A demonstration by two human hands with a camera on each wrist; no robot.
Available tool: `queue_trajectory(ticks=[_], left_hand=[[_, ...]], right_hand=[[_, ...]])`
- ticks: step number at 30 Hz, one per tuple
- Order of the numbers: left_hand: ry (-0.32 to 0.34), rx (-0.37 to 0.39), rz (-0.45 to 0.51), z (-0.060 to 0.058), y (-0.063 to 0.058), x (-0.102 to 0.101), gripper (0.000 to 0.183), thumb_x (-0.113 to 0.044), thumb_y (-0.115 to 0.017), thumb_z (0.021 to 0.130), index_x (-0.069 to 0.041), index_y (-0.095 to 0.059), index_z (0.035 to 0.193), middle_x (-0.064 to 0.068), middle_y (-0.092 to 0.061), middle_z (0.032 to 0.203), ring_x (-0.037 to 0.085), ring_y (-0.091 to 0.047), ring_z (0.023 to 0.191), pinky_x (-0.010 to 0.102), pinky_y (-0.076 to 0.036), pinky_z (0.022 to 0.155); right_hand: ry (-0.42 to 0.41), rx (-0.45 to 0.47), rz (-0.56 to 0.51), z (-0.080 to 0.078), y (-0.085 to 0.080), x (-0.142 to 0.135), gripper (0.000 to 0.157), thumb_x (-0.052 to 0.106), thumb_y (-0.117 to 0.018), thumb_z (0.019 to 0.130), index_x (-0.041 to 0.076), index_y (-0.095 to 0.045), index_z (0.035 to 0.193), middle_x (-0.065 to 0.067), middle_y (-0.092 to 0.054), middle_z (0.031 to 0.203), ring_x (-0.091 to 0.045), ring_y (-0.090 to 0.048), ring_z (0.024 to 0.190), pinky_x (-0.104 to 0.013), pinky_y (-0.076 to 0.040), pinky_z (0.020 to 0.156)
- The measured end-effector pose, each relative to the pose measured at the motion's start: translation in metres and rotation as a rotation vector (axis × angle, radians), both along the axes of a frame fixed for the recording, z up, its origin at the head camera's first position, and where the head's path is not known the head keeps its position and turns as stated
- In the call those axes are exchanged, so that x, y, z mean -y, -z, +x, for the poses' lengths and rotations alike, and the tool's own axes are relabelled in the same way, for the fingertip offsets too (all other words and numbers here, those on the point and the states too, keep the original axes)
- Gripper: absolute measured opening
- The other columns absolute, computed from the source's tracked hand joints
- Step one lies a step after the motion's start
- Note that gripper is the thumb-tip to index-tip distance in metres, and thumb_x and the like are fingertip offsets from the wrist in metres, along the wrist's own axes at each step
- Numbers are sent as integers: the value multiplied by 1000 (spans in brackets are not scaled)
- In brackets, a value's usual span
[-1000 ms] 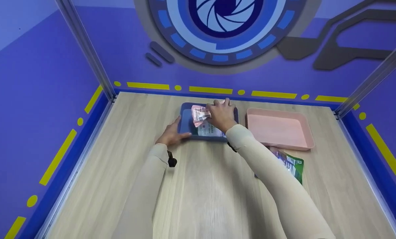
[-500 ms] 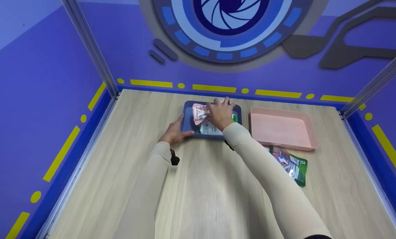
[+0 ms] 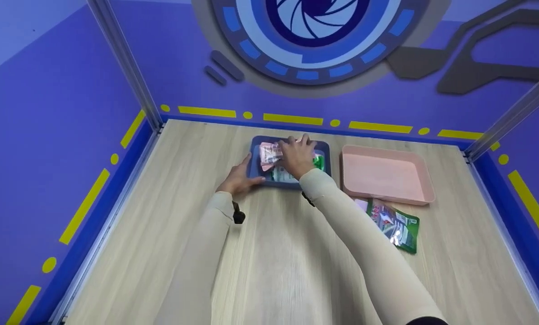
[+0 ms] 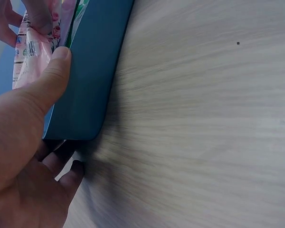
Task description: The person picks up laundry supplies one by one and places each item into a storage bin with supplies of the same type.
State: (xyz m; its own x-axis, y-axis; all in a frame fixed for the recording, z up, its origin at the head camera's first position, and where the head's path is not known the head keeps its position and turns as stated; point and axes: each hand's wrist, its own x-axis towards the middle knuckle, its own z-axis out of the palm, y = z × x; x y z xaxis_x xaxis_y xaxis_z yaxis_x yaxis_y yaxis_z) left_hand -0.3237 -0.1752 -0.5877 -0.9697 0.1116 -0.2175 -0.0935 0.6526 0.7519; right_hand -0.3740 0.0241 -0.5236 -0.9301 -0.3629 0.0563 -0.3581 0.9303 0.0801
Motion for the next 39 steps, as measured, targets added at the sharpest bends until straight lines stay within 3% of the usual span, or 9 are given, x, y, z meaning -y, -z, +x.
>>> queue_trajectory(ticks=[15, 24, 31, 39], left_hand=[[20, -35, -6, -1, 1, 1, 106, -36, -78, 92, -7, -7, 166, 20, -26, 166, 37, -29, 151, 45, -25, 124], [-3, -1, 2, -1, 0, -1, 105, -37, -77, 93, -10, -6, 166, 21, -23, 167, 36, -26, 153, 46, -23, 124], [-16, -1, 30, 0, 0, -2, 106, -35, -78, 92, -11, -6, 166, 18, -22, 168, 35, -24, 153, 46, -22, 125], [-9, 0, 18, 0, 1, -1, 106, -39, -77, 93, -11, -5, 166, 19, -21, 168, 34, -24, 153, 45, -22, 125]], right_hand=[[7, 26, 53, -1, 12, 5, 71, 56, -78, 86, 25, -57, 146, -10, -57, 144, -47, -46, 127, -66, -38, 106], [8, 34, 64, -1, 14, 8, 70, 55, -77, 87, 25, -56, 147, -9, -56, 145, -45, -44, 131, -65, -38, 108], [-23, 22, 45, -3, 17, 8, 72, 53, -78, 87, 26, -54, 149, -10, -57, 143, -44, -45, 132, -67, -36, 108], [-88, 50, 46, -2, 18, 7, 77, 52, -75, 90, 26, -44, 155, -13, -47, 153, -42, -40, 141, -66, -27, 117]])
